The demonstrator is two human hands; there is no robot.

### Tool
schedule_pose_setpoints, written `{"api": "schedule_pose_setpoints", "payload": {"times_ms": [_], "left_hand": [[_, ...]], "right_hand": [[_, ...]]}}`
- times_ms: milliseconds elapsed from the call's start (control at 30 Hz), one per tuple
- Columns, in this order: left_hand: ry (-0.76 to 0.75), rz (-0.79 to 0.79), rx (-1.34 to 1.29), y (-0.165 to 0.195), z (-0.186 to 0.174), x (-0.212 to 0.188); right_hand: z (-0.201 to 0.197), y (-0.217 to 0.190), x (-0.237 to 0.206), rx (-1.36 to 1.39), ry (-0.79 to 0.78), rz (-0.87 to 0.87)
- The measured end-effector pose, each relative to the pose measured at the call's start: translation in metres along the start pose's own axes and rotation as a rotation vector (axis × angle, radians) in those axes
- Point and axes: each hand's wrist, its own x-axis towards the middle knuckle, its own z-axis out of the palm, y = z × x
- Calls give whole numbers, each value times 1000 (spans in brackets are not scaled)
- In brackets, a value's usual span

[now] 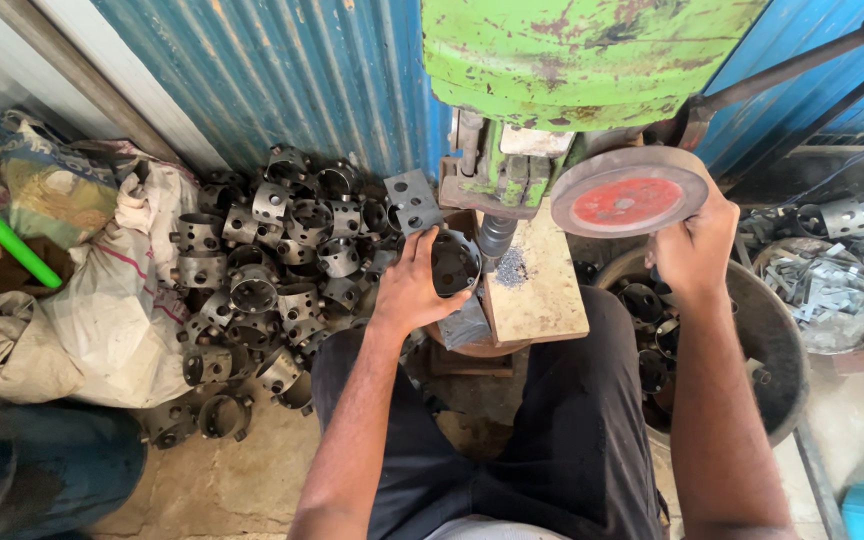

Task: The person operates a drill press to drill holes into metal parts. They pick up parts from a pile, position them under the drill bit, and use the handwheel to lower the drill. After drilling, the parts are placed into a bucket.

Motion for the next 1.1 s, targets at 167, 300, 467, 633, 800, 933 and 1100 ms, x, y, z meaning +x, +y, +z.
{"api": "schedule_pose_setpoints", "payload": {"times_ms": [167,300,467,633,800,933,1100], "left_hand": [[-8,1,-27,-1,1,1],[-64,-40,31,0,-2,3],[-94,-56,31,2,-4,7],[-101,-76,47,5,-7,4],[-59,-144,83,28,-19,2],[-270,-446,146,48,-33,-8],[-127,-10,80,35,-47,-15]], "right_hand": [[7,12,3,-41,-3,-121],[1,-13,5,-75,-31,45],[-32,-65,21,-339,-248,322],[-42,-91,50,-606,-395,398],[-37,-100,51,-618,-389,406],[-34,-100,51,-588,-359,499],[-33,-103,51,-595,-383,422]]}}
